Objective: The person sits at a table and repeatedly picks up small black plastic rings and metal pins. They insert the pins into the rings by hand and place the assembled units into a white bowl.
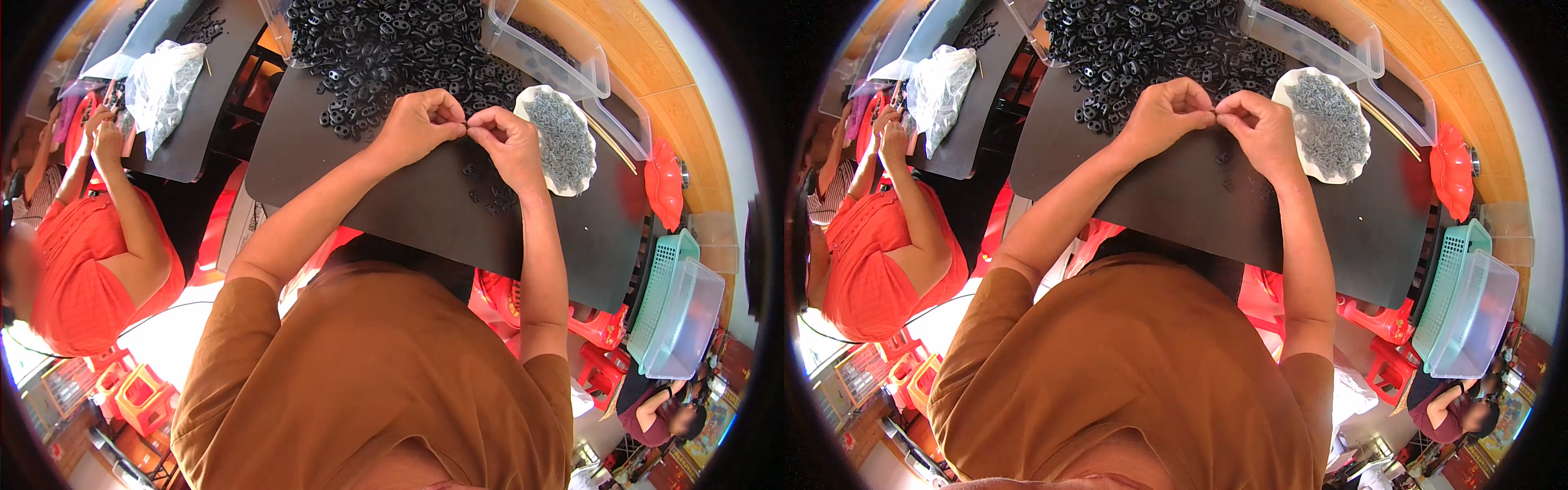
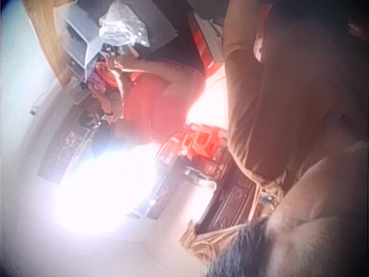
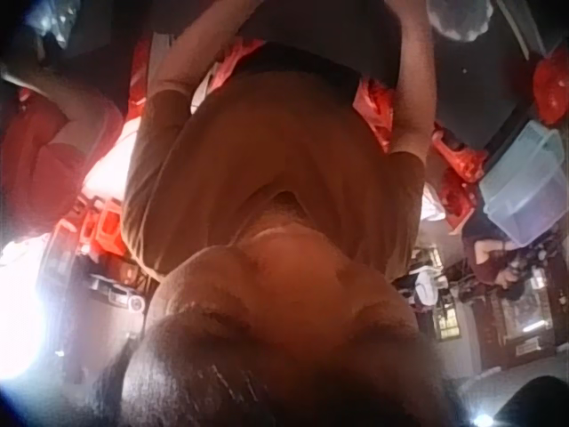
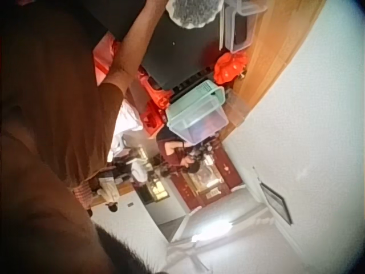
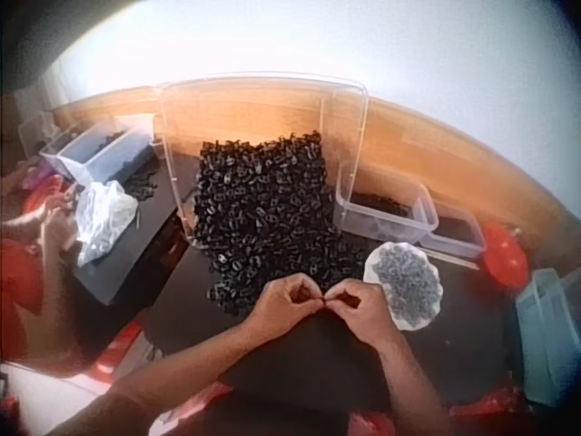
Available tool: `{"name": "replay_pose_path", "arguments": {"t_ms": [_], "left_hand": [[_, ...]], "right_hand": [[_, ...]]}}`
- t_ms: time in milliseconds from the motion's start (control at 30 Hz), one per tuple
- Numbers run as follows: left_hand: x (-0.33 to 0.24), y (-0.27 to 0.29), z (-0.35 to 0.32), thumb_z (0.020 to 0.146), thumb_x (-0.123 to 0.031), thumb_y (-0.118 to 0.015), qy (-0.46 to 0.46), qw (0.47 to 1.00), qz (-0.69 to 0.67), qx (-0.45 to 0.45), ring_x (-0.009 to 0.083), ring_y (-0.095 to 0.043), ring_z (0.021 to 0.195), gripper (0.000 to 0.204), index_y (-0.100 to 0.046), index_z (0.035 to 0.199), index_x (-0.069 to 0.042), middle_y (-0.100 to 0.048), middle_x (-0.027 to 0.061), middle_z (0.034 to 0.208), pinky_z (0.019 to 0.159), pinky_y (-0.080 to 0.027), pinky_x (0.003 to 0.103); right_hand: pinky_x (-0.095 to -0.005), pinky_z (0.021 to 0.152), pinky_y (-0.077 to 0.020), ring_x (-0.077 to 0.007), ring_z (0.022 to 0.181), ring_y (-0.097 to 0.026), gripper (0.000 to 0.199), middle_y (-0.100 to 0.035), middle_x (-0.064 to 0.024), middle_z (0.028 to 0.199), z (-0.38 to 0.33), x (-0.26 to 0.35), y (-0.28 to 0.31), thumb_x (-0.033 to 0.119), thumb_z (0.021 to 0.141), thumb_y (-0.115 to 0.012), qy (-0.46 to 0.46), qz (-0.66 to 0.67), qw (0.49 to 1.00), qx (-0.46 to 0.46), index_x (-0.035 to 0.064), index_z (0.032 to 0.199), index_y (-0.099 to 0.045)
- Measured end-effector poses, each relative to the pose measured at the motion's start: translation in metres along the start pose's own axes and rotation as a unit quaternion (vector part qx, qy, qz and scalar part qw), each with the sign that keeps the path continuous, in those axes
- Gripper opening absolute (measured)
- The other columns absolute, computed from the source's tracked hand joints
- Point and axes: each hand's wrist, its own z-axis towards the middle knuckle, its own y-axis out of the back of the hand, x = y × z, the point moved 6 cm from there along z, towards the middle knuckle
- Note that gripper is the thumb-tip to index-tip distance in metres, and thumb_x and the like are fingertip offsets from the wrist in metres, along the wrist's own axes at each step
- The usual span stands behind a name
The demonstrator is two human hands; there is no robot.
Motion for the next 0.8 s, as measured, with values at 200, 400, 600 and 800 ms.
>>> {"name": "replay_pose_path", "arguments": {"t_ms": [200,400,600,800], "left_hand": [[0.008,0.002,0.003,0.084,-0.001,-0.071,0.043,0.982,-0.182,-0.033,0.0107,-0.065,0.081,0.013,-0.062,0.094,0.0,-0.067,0.0047,0.089,0.074,-0.053,0.023],[0.006,-0.001,0.0,0.086,-0.002,-0.069,0.034,0.988,-0.15,-0.017,0.0101,-0.065,0.081,0.011,-0.062,0.094,0.0,-0.067,0.0043,0.089,0.075,-0.054,0.023],[-0.008,0.001,-0.018,0.087,-0.002,-0.068,-0.004,0.999,-0.038,-0.018,0.0097,-0.065,0.081,0.012,-0.065,0.099,0.001,-0.069,0.0043,0.089,0.074,-0.053,0.024],[-0.04,0.057,-0.026,0.084,-0.003,-0.069,-0.139,0.952,0.236,-0.137,0.014,-0.066,0.075,0.01,-0.07,0.094,-0.002,-0.07,0.0052,0.089,0.068,-0.052,0.027]], "right_hand": [[-0.0236,0.074,-0.0529,-0.0081,0.08,-0.063,0.023,-0.067,-0.0013,0.087,0.002,-0.002,0.003,0.001,0.083,-0.072,-0.035,0.126,0.99,-0.044,0.0032,0.105,-0.066],[-0.0226,0.07,-0.0518,-0.0076,0.077,-0.062,0.016,-0.066,0.0,0.085,0.001,-0.015,-0.006,0.003,0.086,-0.071,-0.062,0.162,0.985,-0.006,0.0029,0.101,-0.065],[-0.0223,0.067,-0.051,-0.0065,0.075,-0.062,0.01,-0.067,-0.0006,0.084,-0.006,-0.018,-0.009,0.002,0.086,-0.07,-0.081,0.141,0.987,0.018,0.0026,0.096,-0.067],[-0.0245,0.069,-0.0512,-0.0102,0.074,-0.063,0.01,-0.068,-0.0027,0.084,-0.007,-0.008,-0.01,0.0,0.082,-0.07,-0.041,0.013,0.999,0.03,0.0023,0.092,-0.068]]}}
